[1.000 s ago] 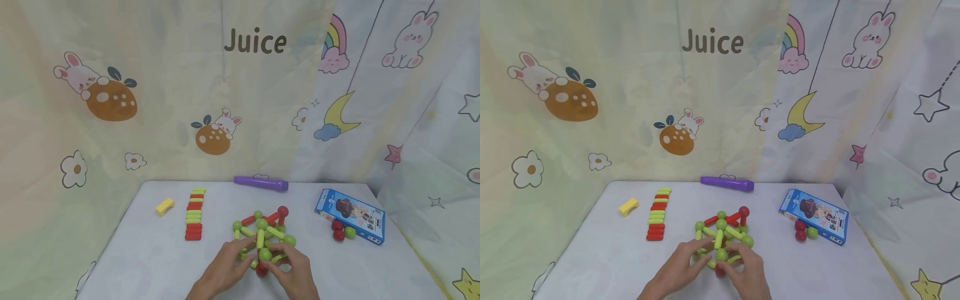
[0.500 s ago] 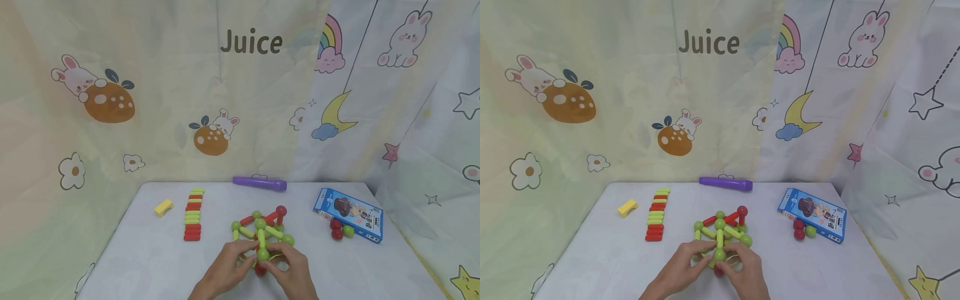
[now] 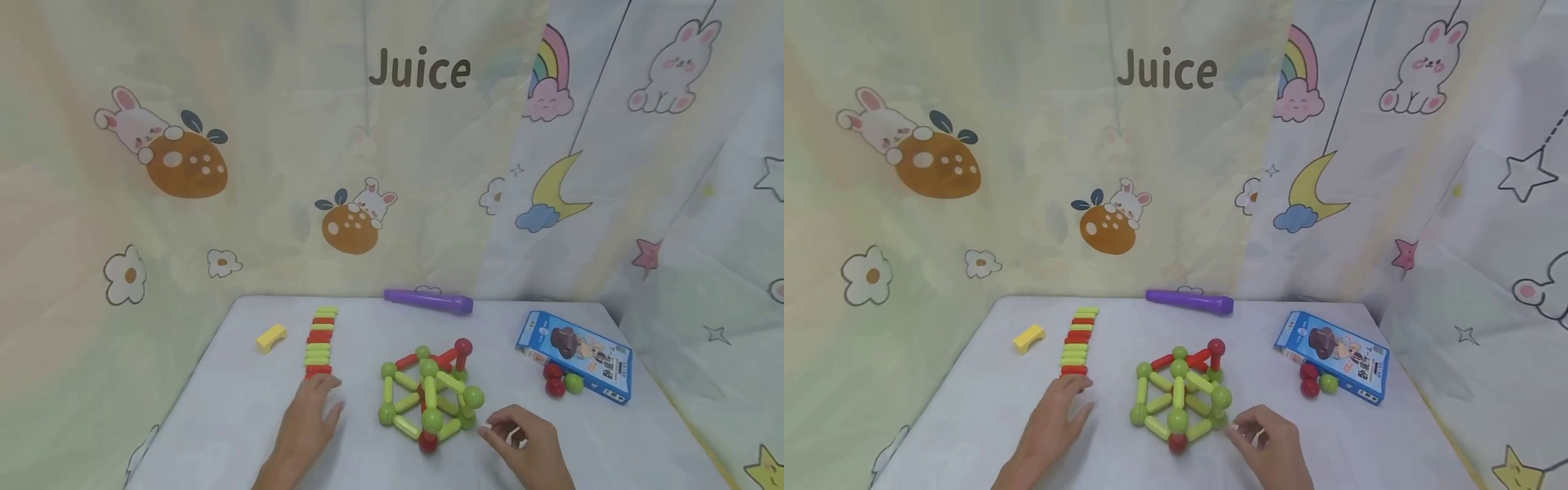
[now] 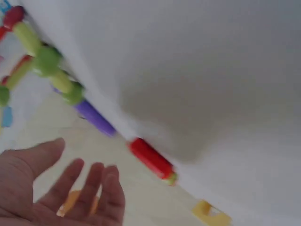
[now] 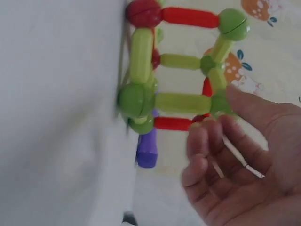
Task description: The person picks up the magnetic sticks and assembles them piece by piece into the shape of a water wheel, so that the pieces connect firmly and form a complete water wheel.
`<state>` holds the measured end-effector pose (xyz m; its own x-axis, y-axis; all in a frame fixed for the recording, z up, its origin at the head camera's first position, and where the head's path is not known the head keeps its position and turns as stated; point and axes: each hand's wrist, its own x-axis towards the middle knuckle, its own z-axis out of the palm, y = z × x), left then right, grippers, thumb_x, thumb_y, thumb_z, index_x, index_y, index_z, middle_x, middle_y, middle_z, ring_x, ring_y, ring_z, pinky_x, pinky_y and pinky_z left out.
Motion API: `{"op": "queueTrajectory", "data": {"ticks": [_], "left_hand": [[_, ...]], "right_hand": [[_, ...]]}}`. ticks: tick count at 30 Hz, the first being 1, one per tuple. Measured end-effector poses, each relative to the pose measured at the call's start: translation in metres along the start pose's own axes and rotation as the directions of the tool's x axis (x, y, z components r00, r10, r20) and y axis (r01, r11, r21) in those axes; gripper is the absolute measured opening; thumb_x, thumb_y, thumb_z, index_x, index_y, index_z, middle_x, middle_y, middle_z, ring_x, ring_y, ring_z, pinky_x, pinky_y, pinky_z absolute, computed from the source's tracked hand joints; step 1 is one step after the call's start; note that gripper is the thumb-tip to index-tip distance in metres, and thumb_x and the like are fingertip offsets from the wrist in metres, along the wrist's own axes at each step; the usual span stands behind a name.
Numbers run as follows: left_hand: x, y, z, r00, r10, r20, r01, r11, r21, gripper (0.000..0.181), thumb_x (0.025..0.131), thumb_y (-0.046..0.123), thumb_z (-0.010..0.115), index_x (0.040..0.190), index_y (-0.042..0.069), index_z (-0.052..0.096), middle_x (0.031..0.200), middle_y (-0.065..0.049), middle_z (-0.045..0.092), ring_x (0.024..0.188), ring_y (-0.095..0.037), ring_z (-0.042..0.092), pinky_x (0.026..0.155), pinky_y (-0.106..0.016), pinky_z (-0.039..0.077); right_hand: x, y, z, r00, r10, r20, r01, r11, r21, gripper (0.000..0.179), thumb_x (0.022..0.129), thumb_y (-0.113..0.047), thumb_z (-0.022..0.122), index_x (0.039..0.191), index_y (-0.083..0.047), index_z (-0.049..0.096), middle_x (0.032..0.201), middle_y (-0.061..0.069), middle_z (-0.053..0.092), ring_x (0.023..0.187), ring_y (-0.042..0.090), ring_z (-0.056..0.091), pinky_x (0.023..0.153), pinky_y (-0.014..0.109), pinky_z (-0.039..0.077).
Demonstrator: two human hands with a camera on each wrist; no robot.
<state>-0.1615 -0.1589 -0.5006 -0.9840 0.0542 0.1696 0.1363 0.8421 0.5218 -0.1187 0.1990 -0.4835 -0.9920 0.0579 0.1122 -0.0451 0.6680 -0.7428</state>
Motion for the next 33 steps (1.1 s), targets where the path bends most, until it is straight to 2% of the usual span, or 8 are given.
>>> {"op": "queueTrajectory", "data": {"ticks": [3,5,12,18,22,28,30,33], "left_hand": [[0.007,-0.022,-0.007,0.995,-0.095,-0.042,0.098,0.991,0.095,0.042,0.089,0.012,0.089,0.126,0.002,0.073,0.118,-0.011,0.071,0.102,-0.025,0.063,0.089,-0.045,0.062],[0.011,-0.031,-0.009,0.992,-0.123,-0.036,0.126,0.983,0.134,0.043,0.088,0.010,0.089,0.126,-0.001,0.072,0.115,-0.013,0.072,0.098,-0.026,0.064,0.085,-0.045,0.062],[0.016,-0.040,-0.009,0.993,-0.121,0.002,0.119,0.978,0.169,0.037,0.085,0.005,0.090,0.120,0.000,0.076,0.106,-0.011,0.073,0.095,-0.026,0.066,0.084,-0.046,0.062],[0.020,-0.040,-0.007,0.993,-0.117,0.014,0.112,0.977,0.179,0.026,0.082,0.002,0.092,0.106,0.003,0.081,0.086,-0.002,0.065,0.079,-0.019,0.056,0.068,-0.036,0.055],[0.024,-0.040,-0.003,0.991,-0.123,0.047,0.113,0.977,0.179,0.018,0.082,0.005,0.093,0.094,0.005,0.080,0.078,0.000,0.061,0.073,-0.017,0.054,0.067,-0.035,0.055],[0.021,-0.026,-0.003,0.987,-0.141,0.072,0.131,0.984,0.124,0.021,0.081,0.011,0.095,0.096,0.008,0.081,0.082,0.001,0.070,0.080,-0.019,0.058,0.078,-0.044,0.052],[0.017,-0.015,-0.005,0.988,-0.138,0.074,0.133,0.989,0.063,0.022,0.081,0.011,0.095,0.099,0.010,0.082,0.086,0.002,0.073,0.083,-0.018,0.061,0.080,-0.045,0.053],[0.013,0.006,-0.009,0.992,-0.092,0.082,0.097,0.994,-0.059,0.023,0.082,0.010,0.094,0.102,0.012,0.082,0.090,0.004,0.075,0.085,-0.016,0.064,0.080,-0.041,0.057]], "right_hand": [[0.010,0.009,0.002,0.998,0.044,0.038,-0.042,0.998,-0.046,0.029,0.085,-0.013,0.092,0.108,-0.010,0.075,0.089,-0.007,0.069,0.077,0.006,0.058,0.070,0.021,0.055],[0.016,0.014,0.006,0.996,0.058,0.067,-0.054,0.997,-0.056,0.034,0.084,-0.011,0.093,0.112,-0.010,0.074,0.095,-0.005,0.070,0.079,0.007,0.060,0.071,0.022,0.056],[0.030,0.020,0.020,0.983,0.074,0.166,-0.061,0.995,-0.082,0.040,0.081,-0.011,0.095,0.113,-0.010,0.071,0.097,-0.005,0.068,0.085,0.012,0.061,0.075,0.025,0.058],[0.037,0.018,0.025,0.982,0.053,0.183,-0.037,0.995,-0.094,0.034,0.083,-0.010,0.093,0.109,-0.010,0.072,0.092,-0.006,0.066,0.085,0.013,0.059,0.073,0.025,0.056],[0.038,0.022,0.025,0.984,0.043,0.173,-0.028,0.996,-0.086,0.030,0.083,-0.006,0.091,0.106,-0.010,0.072,0.089,-0.006,0.066,0.083,0.013,0.059,0.071,0.024,0.055],[0.038,0.024,0.027,0.985,0.031,0.168,-0.019,0.997,-0.074,0.028,0.083,-0.006,0.091,0.103,-0.011,0.073,0.089,-0.007,0.068,0.083,0.012,0.060,0.072,0.023,0.055],[0.039,0.023,0.028,0.986,0.034,0.163,-0.021,0.997,-0.079,0.027,0.083,-0.007,0.092,0.103,-0.012,0.074,0.090,-0.008,0.069,0.083,0.011,0.060,0.072,0.024,0.055],[0.039,0.022,0.028,0.988,0.035,0.153,-0.022,0.996,-0.085,0.027,0.083,-0.008,0.092,0.103,-0.012,0.075,0.089,-0.009,0.071,0.084,0.011,0.061,0.072,0.025,0.055]]}}
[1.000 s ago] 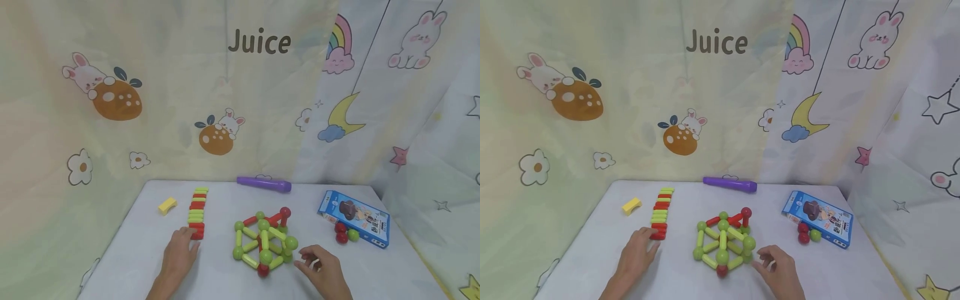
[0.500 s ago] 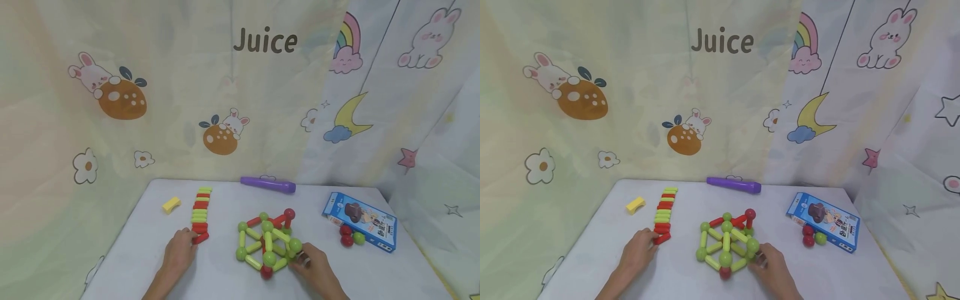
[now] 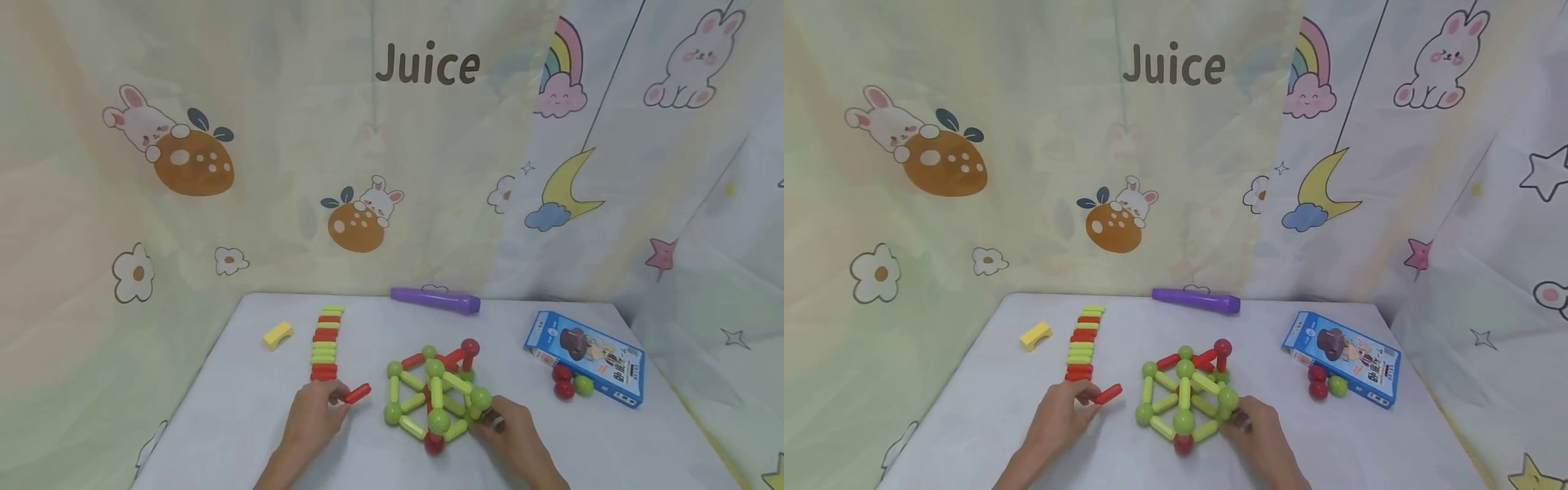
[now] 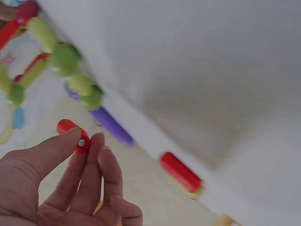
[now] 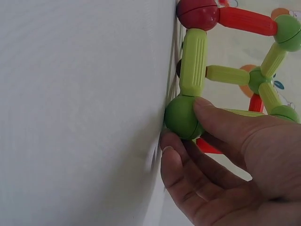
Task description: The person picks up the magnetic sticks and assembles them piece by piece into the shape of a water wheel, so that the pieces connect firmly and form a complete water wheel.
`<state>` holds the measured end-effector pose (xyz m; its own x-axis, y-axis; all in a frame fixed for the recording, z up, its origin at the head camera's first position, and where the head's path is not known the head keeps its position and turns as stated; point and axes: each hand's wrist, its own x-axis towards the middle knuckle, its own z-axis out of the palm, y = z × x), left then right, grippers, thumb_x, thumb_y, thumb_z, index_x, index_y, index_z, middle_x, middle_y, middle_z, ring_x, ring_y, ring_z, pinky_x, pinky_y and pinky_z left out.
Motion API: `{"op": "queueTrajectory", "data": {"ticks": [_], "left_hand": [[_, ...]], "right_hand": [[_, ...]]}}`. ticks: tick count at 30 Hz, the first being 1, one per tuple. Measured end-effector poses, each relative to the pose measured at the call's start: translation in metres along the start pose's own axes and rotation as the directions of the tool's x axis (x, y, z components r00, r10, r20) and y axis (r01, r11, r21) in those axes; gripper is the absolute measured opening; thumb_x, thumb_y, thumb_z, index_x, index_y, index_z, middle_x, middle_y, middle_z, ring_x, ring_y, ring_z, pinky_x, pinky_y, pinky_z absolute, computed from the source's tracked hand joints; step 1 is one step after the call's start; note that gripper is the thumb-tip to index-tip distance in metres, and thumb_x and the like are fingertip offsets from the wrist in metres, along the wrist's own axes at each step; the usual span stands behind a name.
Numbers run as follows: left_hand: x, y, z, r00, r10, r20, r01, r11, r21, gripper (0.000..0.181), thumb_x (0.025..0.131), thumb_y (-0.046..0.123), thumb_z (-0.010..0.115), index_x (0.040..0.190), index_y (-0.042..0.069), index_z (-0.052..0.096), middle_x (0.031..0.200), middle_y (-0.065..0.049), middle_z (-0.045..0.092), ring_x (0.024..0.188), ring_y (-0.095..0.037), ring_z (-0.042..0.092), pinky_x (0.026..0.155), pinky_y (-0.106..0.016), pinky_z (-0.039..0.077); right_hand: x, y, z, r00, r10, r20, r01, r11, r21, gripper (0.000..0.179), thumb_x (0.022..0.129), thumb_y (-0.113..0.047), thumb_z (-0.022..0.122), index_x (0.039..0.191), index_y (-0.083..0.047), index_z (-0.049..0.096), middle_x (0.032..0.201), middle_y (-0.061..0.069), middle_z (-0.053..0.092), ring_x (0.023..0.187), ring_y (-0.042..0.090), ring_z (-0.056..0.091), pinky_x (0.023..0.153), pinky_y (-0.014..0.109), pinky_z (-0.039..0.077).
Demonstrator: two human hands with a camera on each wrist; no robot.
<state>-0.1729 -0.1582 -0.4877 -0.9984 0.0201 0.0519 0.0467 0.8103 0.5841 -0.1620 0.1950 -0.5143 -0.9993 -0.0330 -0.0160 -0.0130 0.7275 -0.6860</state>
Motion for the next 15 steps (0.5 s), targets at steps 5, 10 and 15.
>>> {"op": "queueTrajectory", "data": {"ticks": [5,10,15], "left_hand": [[-0.002,0.034,0.000,0.987,0.159,-0.010,-0.158,0.969,-0.188,0.023,0.086,0.006,0.090,0.107,0.014,0.084,0.093,0.008,0.076,0.087,-0.015,0.063,0.074,-0.028,0.053],[0.004,0.056,0.006,0.966,0.250,-0.065,-0.258,0.940,-0.222,0.022,0.087,0.006,0.089,0.107,0.014,0.085,0.093,0.009,0.077,0.086,-0.015,0.063,0.070,-0.024,0.048],[0.008,0.068,0.014,0.963,0.254,-0.091,-0.268,0.940,-0.210,0.020,0.087,0.007,0.089,0.106,0.012,0.085,0.092,0.006,0.076,0.085,-0.018,0.064,0.067,-0.023,0.047]], "right_hand": [[-0.001,0.000,-0.001,1.000,0.005,-0.013,-0.005,1.000,-0.006,0.026,0.082,-0.007,0.093,0.103,-0.011,0.078,0.089,-0.008,0.073,0.084,0.012,0.063,0.071,0.025,0.055],[-0.001,0.003,0.000,1.000,-0.005,-0.014,0.006,1.000,0.009,0.027,0.081,-0.007,0.093,0.103,-0.012,0.078,0.089,-0.008,0.074,0.084,0.011,0.064,0.071,0.024,0.055],[0.000,0.003,0.000,0.999,-0.033,-0.005,0.033,0.999,0.014,0.028,0.081,-0.007,0.093,0.105,-0.012,0.078,0.089,-0.008,0.074,0.083,0.011,0.064,0.070,0.023,0.054]]}}
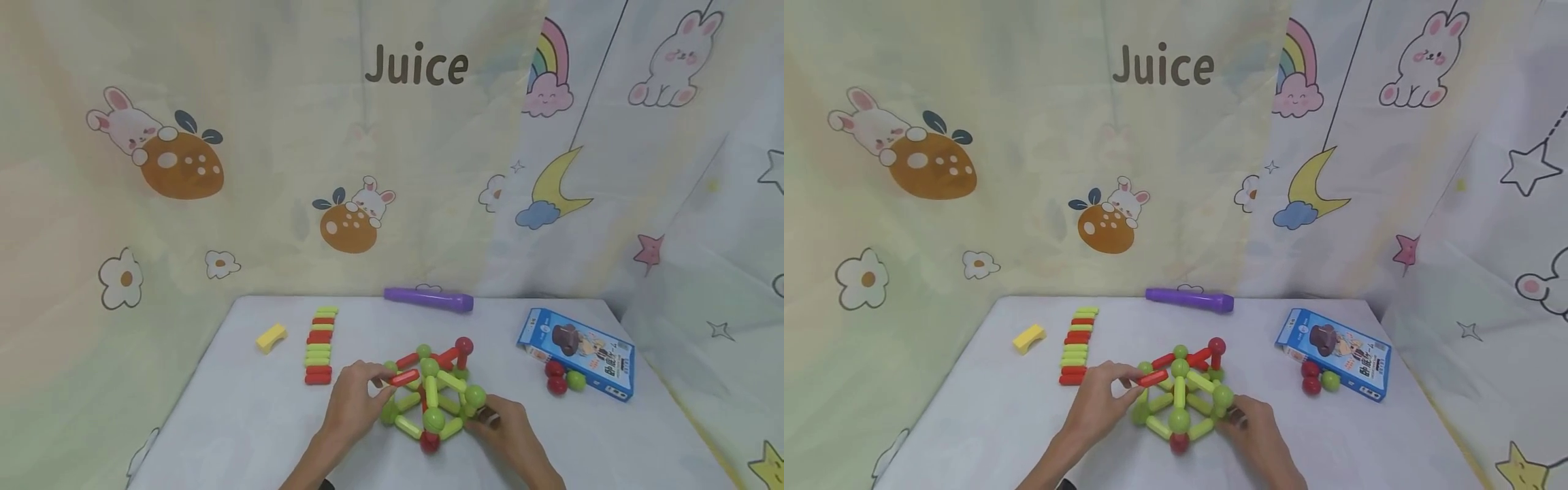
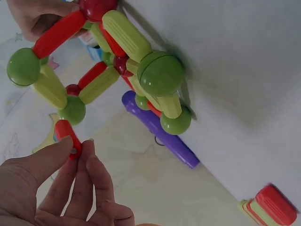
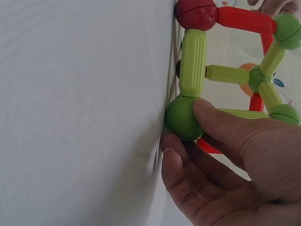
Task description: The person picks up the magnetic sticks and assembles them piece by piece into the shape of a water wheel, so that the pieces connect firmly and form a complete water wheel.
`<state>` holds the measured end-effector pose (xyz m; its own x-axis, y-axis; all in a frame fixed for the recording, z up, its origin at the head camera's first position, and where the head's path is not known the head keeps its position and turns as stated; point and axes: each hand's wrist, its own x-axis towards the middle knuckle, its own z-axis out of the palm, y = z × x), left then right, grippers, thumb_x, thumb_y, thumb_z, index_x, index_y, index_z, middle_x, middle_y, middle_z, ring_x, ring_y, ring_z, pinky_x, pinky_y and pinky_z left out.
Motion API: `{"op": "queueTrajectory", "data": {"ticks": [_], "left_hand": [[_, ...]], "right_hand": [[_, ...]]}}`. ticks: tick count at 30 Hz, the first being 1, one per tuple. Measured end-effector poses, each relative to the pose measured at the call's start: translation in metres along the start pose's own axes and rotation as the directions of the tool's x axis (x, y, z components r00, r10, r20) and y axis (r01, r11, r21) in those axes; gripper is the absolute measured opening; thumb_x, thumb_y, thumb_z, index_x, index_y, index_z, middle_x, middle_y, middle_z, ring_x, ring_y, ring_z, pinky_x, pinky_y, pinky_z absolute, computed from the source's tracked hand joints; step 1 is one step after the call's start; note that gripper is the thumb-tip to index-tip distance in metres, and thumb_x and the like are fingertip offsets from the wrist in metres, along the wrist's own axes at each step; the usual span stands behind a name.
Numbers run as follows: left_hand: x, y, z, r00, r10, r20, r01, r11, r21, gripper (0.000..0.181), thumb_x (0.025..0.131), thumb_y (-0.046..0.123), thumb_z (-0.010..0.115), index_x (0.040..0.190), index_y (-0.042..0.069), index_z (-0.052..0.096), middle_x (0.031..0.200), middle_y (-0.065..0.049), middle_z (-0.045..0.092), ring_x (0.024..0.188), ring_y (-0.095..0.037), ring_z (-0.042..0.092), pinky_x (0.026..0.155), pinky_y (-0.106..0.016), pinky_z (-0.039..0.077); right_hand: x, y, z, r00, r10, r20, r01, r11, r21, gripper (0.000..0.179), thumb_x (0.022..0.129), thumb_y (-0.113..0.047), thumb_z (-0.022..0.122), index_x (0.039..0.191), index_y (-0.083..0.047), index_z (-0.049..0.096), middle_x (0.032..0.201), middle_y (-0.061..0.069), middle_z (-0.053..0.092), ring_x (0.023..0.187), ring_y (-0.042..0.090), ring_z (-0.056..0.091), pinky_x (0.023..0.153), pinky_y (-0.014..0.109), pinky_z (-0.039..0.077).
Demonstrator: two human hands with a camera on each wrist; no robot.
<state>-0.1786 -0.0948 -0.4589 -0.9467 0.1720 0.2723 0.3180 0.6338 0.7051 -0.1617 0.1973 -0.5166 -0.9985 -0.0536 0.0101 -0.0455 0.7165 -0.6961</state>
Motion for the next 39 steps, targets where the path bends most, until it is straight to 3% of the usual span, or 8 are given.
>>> {"op": "queueTrajectory", "data": {"ticks": [7,12,15,20,23,27,34,39], "left_hand": [[0.002,0.001,0.008,0.999,0.014,-0.029,-0.014,1.000,0.002,0.020,0.086,0.006,0.089,0.104,0.013,0.085,0.097,0.004,0.079,0.084,-0.012,0.064,0.069,-0.023,0.048],[0.001,-0.008,0.001,1.000,0.007,0.016,-0.006,1.000,-0.027,0.024,0.089,0.008,0.088,0.112,0.011,0.082,0.104,0.002,0.080,0.090,-0.015,0.066,0.075,-0.026,0.052],[0.000,-0.025,-0.011,0.999,-0.046,0.018,0.046,0.999,0.024,0.026,0.090,0.009,0.087,0.116,0.010,0.080,0.108,0.000,0.078,0.095,-0.018,0.066,0.078,-0.029,0.054],[-0.002,-0.069,-0.031,0.982,-0.168,-0.090,0.182,0.966,0.186,0.028,0.086,0.005,0.090,0.113,0.006,0.080,0.104,-0.006,0.076,0.092,-0.021,0.064,0.075,-0.034,0.056],[0.001,-0.091,-0.038,0.977,-0.179,-0.115,0.205,0.938,0.279,0.032,0.084,0.004,0.092,0.114,0.002,0.080,0.103,-0.011,0.077,0.091,-0.025,0.066,0.077,-0.040,0.060],[0.002,-0.109,-0.041,0.980,-0.183,-0.071,0.197,0.901,0.386,0.035,0.082,0.004,0.093,0.114,-0.001,0.080,0.100,-0.013,0.076,0.086,-0.025,0.066,0.077,-0.041,0.061],[-0.004,-0.116,-0.038,0.974,-0.228,0.000,0.208,0.888,0.410,0.023,0.083,0.002,0.091,0.104,0.001,0.081,0.091,-0.010,0.071,0.076,-0.020,0.059,0.070,-0.035,0.059],[-0.012,-0.105,-0.035,0.959,-0.277,0.057,0.246,0.917,0.313,0.020,0.084,0.000,0.090,0.101,0.002,0.079,0.092,-0.005,0.068,0.081,-0.018,0.059,0.074,-0.035,0.061]], "right_hand": [[0.002,-0.001,0.001,1.000,-0.019,0.005,0.019,1.000,-0.001,0.027,0.081,-0.007,0.093,0.104,-0.011,0.078,0.089,-0.009,0.074,0.082,0.011,0.063,0.069,0.023,0.054],[0.001,-0.001,0.001,1.000,-0.022,-0.010,0.022,1.000,-0.002,0.028,0.080,-0.006,0.093,0.103,-0.012,0.078,0.089,-0.008,0.074,0.082,0.010,0.065,0.069,0.023,0.055],[0.000,0.000,0.000,1.000,-0.003,-0.014,0.003,1.000,-0.001,0.028,0.080,-0.007,0.093,0.103,-0.011,0.078,0.089,-0.008,0.074,0.083,0.011,0.065,0.069,0.023,0.055],[-0.001,0.001,-0.003,1.000,0.003,-0.012,-0.003,1.000,0.000,0.027,0.080,-0.008,0.093,0.103,-0.011,0.078,0.089,-0.007,0.075,0.084,0.012,0.065,0.070,0.023,0.056],[-0.001,0.002,-0.005,1.000,0.004,-0.012,-0.004,1.000,0.003,0.027,0.081,-0.008,0.093,0.102,-0.011,0.078,0.089,-0.007,0.075,0.084,0.013,0.066,0.070,0.023,0.056],[0.000,0.004,-0.004,1.000,0.001,-0.002,-0.001,1.000,0.007,0.026,0.081,-0.008,0.093,0.102,-0.010,0.077,0.090,-0.007,0.075,0.084,0.013,0.065,0.070,0.023,0.055],[0.007,0.007,-0.002,0.999,-0.049,0.008,0.049,0.999,0.011,0.026,0.082,-0.007,0.092,0.103,-0.012,0.078,0.089,-0.007,0.074,0.085,0.013,0.066,0.071,0.024,0.056],[0.020,0.010,-0.007,0.996,-0.087,0.005,0.087,0.996,0.004,0.027,0.082,-0.004,0.091,0.105,-0.012,0.079,0.091,-0.005,0.076,0.090,0.018,0.070,0.074,0.028,0.059]]}}
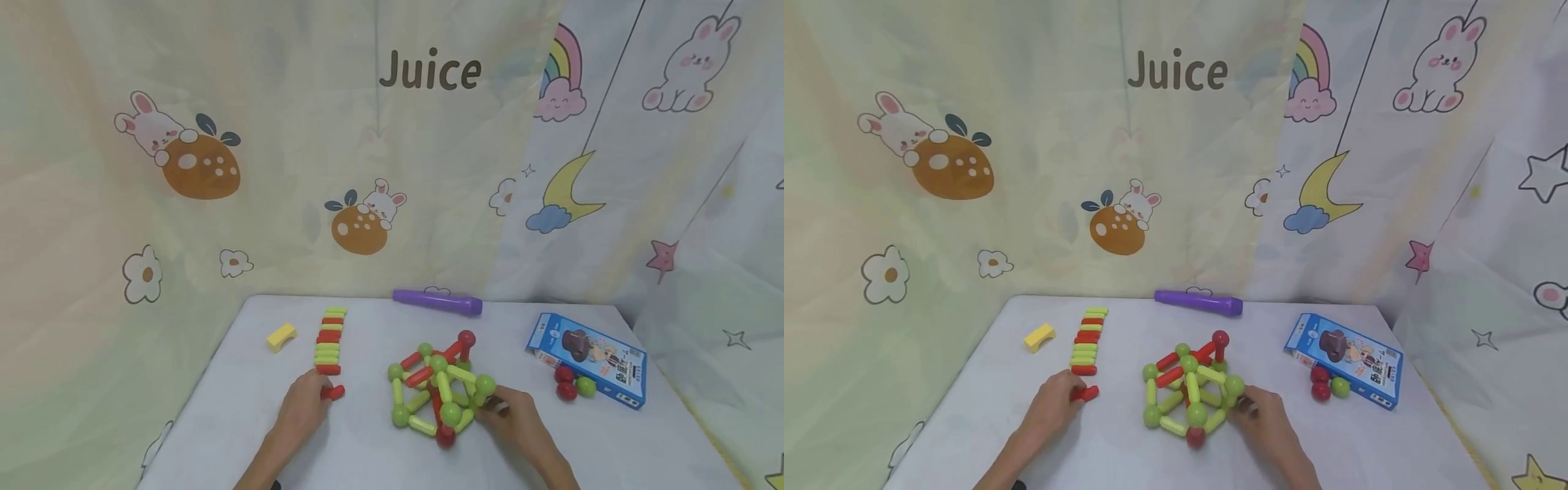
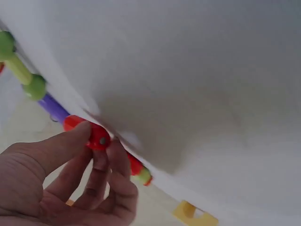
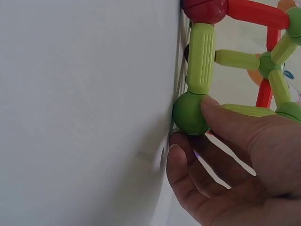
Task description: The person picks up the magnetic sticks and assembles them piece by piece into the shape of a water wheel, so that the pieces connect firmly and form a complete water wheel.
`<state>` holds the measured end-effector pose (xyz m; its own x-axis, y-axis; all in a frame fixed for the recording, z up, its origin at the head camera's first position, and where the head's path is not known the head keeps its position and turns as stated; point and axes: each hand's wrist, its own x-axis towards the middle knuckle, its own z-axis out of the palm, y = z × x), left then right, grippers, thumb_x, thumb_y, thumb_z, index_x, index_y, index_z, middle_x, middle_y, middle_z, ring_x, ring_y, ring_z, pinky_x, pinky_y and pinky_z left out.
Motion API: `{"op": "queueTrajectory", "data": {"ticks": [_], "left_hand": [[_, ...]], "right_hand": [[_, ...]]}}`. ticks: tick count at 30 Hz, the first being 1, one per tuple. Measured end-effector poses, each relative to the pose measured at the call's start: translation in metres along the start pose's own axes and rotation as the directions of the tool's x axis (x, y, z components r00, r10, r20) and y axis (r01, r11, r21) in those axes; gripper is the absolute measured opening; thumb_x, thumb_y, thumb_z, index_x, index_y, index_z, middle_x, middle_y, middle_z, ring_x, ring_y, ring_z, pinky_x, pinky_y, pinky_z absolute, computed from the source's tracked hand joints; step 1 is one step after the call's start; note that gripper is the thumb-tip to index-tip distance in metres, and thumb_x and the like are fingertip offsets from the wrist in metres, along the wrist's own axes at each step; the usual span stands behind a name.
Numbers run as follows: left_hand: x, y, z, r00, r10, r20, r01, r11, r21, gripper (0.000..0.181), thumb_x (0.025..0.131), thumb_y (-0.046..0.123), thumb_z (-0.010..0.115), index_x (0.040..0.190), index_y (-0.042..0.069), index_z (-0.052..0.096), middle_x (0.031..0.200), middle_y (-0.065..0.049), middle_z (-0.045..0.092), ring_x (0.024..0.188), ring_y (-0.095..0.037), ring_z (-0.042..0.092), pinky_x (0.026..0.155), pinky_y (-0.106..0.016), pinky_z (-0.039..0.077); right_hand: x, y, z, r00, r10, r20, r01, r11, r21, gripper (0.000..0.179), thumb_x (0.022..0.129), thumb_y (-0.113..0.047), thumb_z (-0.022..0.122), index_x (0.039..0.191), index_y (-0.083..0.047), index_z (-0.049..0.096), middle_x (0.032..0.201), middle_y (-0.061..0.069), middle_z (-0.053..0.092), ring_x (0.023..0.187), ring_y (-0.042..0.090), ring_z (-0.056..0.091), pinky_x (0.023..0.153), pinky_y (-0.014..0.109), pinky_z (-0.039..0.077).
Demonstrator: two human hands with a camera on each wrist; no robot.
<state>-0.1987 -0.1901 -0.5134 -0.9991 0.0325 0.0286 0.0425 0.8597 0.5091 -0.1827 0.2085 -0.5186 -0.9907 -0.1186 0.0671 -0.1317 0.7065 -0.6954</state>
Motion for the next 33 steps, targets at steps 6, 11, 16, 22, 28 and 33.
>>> {"op": "queueTrajectory", "data": {"ticks": [6,11,16,22,28,33], "left_hand": [[-0.013,0.035,0.004,0.986,0.149,0.069,-0.115,0.928,-0.355,0.021,0.088,0.003,0.088,0.105,0.011,0.079,0.098,0.003,0.076,0.088,-0.014,0.067,0.076,-0.027,0.059],[-0.017,0.061,0.018,0.959,0.276,0.061,-0.211,0.845,-0.491,0.018,0.090,0.008,0.087,0.103,0.019,0.081,0.094,0.011,0.077,0.090,-0.009,0.068,0.073,-0.022,0.054],[-0.017,0.073,0.033,0.951,0.307,0.027,-0.252,0.826,-0.504,0.017,0.090,0.008,0.087,0.101,0.020,0.082,0.090,0.013,0.076,0.088,-0.008,0.064,0.072,-0.023,0.051],[-0.019,0.077,0.042,0.953,0.304,0.007,-0.267,0.847,-0.460,0.019,0.089,0.006,0.088,0.100,0.020,0.083,0.088,0.017,0.074,0.088,-0.007,0.062,0.075,-0.025,0.048],[-0.018,0.077,0.045,0.954,0.298,0.004,-0.264,0.849,-0.458,0.020,0.089,0.005,0.087,0.102,0.020,0.083,0.092,0.016,0.074,0.089,-0.011,0.064,0.080,-0.029,0.051],[-0.017,0.076,0.048,0.954,0.301,0.009,-0.263,0.847,-0.461,0.021,0.088,0.006,0.088,0.103,0.020,0.083,0.093,0.017,0.074,0.089,-0.010,0.064,0.082,-0.028,0.052]], "right_hand": [[0.023,0.006,-0.006,1.000,-0.026,0.013,0.026,1.000,-0.003,0.028,0.083,-0.005,0.090,0.109,-0.008,0.080,0.098,-0.001,0.078,0.094,0.021,0.072,0.079,0.036,0.063],[0.038,0.009,-0.007,0.998,-0.053,0.028,0.052,0.998,0.020,0.029,0.085,-0.003,0.089,0.112,-0.007,0.080,0.103,0.004,0.079,0.099,0.026,0.073,0.084,0.041,0.064],[0.045,0.011,-0.005,0.995,-0.079,0.058,0.077,0.996,0.044,0.028,0.086,0.000,0.086,0.113,-0.006,0.079,0.107,0.009,0.079,0.101,0.030,0.074,0.085,0.040,0.064],[0.047,0.012,-0.002,0.996,-0.066,0.067,0.062,0.997,0.054,0.029,0.087,-0.001,0.086,0.114,-0.006,0.079,0.107,0.008,0.079,0.101,0.030,0.074,0.085,0.038,0.064],[0.047,0.012,-0.002,0.996,-0.065,0.065,0.062,0.997,0.043,0.028,0.087,-0.001,0.086,0.113,-0.007,0.079,0.107,0.007,0.079,0.100,0.029,0.075,0.085,0.038,0.064],[0.046,0.012,-0.002,0.995,-0.077,0.061,0.074,0.996,0.049,0.027,0.087,-0.001,0.085,0.112,-0.007,0.079,0.107,0.008,0.079,0.101,0.030,0.075,0.085,0.039,0.064]]}}
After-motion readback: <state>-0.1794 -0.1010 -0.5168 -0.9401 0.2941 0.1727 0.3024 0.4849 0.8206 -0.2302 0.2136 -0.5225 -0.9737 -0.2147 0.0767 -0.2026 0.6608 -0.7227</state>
